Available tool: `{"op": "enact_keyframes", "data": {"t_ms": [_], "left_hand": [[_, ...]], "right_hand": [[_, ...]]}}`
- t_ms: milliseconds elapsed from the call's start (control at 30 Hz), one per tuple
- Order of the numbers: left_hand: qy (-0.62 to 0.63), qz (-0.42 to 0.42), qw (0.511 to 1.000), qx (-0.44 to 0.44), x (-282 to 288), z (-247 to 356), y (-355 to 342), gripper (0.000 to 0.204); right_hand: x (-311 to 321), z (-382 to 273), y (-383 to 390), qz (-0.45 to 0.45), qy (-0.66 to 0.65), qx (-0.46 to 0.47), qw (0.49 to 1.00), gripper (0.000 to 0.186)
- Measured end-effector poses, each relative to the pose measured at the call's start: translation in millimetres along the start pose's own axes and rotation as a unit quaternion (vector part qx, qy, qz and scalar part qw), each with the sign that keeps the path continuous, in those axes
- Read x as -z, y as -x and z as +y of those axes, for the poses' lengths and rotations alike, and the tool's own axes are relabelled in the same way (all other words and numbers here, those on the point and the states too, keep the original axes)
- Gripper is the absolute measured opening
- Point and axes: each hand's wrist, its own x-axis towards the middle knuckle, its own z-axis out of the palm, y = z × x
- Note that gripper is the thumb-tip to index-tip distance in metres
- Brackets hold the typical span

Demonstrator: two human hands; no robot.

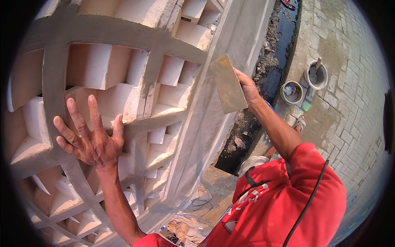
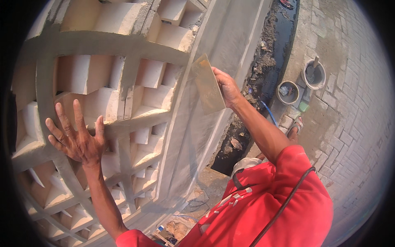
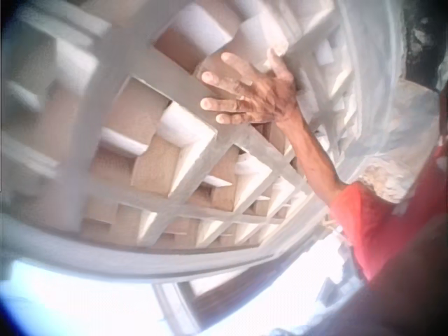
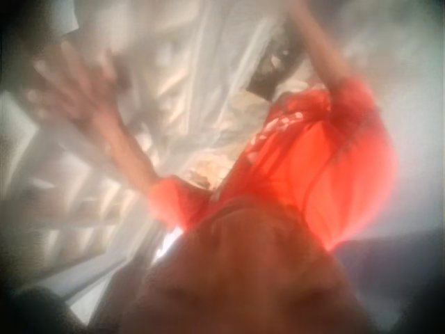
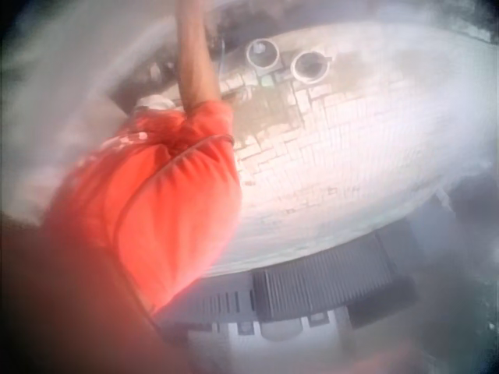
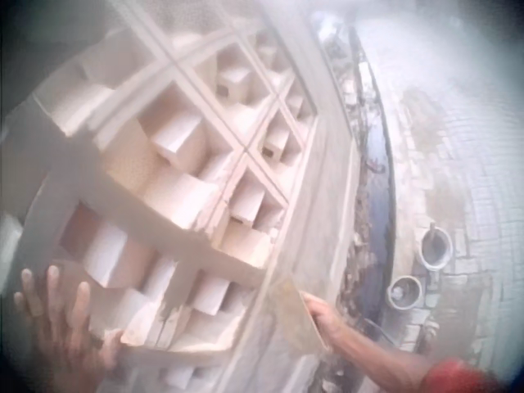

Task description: The person uses a trowel to smooth and finish the surface of a geometrically patterned concrete ceiling. They repeatedly apply and scrape the trowel across the raised sections, occasionally dipping the tool into a bucket to clean it.

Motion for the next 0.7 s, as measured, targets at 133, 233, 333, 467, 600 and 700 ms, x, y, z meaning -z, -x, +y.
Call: {"op": "enact_keyframes", "data": {"t_ms": [133, 233, 333, 467, 600, 700], "left_hand": [[-0.040, -0.002, 0.999, -0.010, 3, 4, -2, 0.057], [-0.041, -0.002, 0.999, -0.011, 5, 5, -2, 0.057], [-0.037, -0.014, 0.999, -0.007, 4, 2, -4, 0.057], [-0.040, -0.023, 0.999, -0.001, 6, 4, -1, 0.057], [-0.029, -0.015, 0.999, -0.006, -1, 4, -5, 0.058], [-0.039, -0.025, 0.999, -0.003, 4, 1, 1, 0.058]], "right_hand": [[-3, 8, -6, 0.020, 0.025, 0.026, 0.999, 0.049], [-9, 11, -12, 0.042, 0.044, 0.048, 0.997, 0.047], [-17, 7, -18, 0.066, 0.068, 0.075, 0.993, 0.046], [-22, -2, -26, 0.083, 0.090, 0.093, 0.988, 0.045], [-26, -8, -31, 0.106, 0.118, 0.108, 0.981, 0.044], [-32, -1, -30, 0.099, 0.117, 0.104, 0.983, 0.044]]}}
